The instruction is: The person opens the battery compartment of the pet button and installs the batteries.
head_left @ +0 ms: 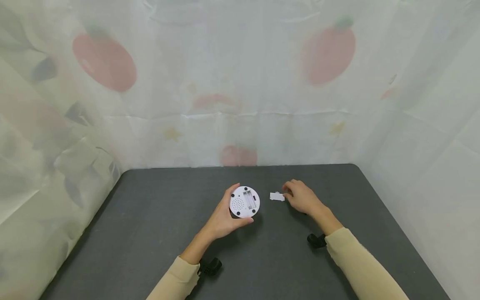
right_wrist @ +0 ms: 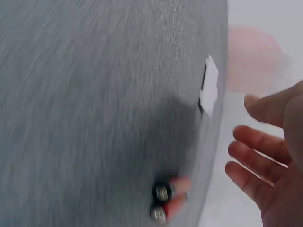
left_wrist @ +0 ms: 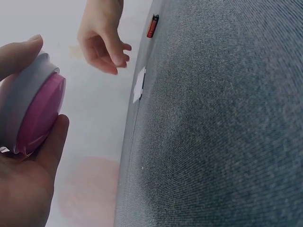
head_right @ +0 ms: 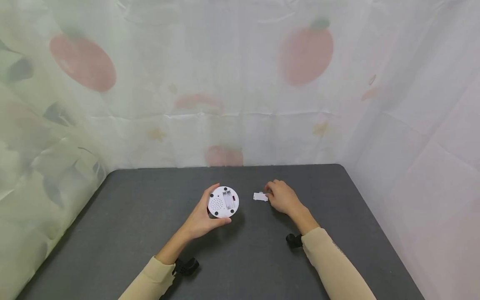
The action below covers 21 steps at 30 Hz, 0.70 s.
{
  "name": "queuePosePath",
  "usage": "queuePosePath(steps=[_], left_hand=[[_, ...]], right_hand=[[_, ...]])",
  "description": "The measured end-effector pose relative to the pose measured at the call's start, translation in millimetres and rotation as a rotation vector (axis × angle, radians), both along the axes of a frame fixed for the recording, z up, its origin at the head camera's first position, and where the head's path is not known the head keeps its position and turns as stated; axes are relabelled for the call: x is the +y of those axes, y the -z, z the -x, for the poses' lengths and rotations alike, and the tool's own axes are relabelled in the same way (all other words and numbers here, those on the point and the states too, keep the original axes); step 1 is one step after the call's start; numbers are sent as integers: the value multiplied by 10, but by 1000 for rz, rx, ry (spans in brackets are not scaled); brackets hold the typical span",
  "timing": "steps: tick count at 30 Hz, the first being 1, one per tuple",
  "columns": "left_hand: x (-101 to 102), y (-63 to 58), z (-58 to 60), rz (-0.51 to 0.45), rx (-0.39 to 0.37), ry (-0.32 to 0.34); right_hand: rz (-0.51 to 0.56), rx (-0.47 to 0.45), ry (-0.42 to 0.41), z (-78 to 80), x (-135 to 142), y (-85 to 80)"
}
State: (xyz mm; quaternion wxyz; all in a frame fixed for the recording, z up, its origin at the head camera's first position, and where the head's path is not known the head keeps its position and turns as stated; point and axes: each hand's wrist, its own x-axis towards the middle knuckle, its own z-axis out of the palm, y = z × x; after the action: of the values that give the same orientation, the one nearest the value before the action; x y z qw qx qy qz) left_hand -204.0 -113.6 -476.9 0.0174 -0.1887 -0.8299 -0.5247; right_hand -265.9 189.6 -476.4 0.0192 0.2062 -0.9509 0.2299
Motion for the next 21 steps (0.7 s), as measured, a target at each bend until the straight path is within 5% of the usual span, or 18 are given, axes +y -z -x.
queuePosePath(steps=[7,21], left_hand=[[-4,-1,-8,1,-7,4],[-13,19,-9,12,-14,16]], right_hand=[[-63,49,-82,-147,251,-65],[-101,-12,-96,-316,749,26]])
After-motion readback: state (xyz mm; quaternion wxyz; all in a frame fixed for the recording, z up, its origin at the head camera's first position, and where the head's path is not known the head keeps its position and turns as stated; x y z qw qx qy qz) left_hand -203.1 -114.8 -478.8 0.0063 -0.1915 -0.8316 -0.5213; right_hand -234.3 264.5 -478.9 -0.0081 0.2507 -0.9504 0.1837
